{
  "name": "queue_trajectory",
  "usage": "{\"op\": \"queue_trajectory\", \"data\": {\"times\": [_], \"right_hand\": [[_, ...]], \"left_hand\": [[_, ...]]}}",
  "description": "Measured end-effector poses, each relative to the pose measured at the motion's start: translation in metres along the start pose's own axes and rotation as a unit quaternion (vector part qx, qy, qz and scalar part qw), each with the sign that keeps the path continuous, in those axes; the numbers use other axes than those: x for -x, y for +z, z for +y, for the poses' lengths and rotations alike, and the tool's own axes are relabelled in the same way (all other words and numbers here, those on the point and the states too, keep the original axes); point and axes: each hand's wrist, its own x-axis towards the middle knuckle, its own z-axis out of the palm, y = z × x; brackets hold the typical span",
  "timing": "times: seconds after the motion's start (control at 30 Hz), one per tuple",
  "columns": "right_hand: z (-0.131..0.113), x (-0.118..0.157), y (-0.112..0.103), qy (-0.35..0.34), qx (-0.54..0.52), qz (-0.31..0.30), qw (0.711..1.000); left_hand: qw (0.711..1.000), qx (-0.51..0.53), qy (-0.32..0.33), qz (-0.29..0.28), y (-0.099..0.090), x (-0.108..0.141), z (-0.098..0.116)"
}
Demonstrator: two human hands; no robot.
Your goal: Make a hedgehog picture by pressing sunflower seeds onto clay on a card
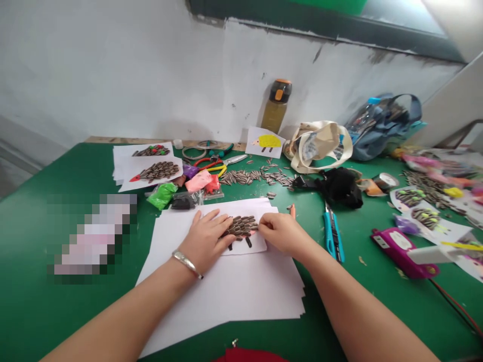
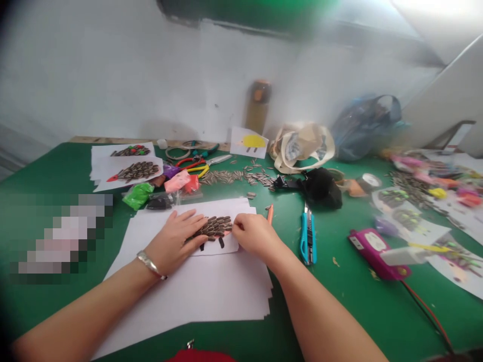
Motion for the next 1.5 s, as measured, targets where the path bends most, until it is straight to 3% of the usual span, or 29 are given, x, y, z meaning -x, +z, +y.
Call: {"op": "queue_trajectory", "data": {"times": [0.23,0.37,0.5,0.7,1.0,1.23,1.4,1.5], "right_hand": [[0.002,-0.002,0.000,0.005,-0.022,0.022,0.999],[0.011,-0.013,-0.012,0.048,-0.043,0.109,0.992],[0.018,-0.028,-0.018,0.055,0.038,0.160,0.985],[0.030,-0.042,-0.006,0.015,0.161,0.150,0.975],[0.026,-0.048,-0.009,0.043,0.176,0.165,0.969],[0.027,-0.060,-0.008,0.028,0.231,0.099,0.968],[0.016,-0.035,-0.013,0.025,0.148,0.150,0.977],[0.003,-0.008,-0.015,0.015,0.017,0.119,0.993]], "left_hand": [[1.000,0.000,-0.006,-0.015,-0.001,-0.001,0.000],[1.000,0.007,-0.008,-0.014,-0.001,0.000,-0.001],[1.000,0.016,-0.010,-0.015,-0.002,0.000,-0.002],[1.000,0.023,-0.006,-0.014,-0.001,0.000,-0.003],[1.000,0.013,0.002,-0.009,-0.002,0.001,-0.002],[1.000,0.016,0.015,0.005,-0.002,0.001,-0.003],[1.000,0.018,0.007,0.000,-0.003,0.001,-0.001],[1.000,0.021,0.006,0.001,-0.004,0.001,0.000]]}}
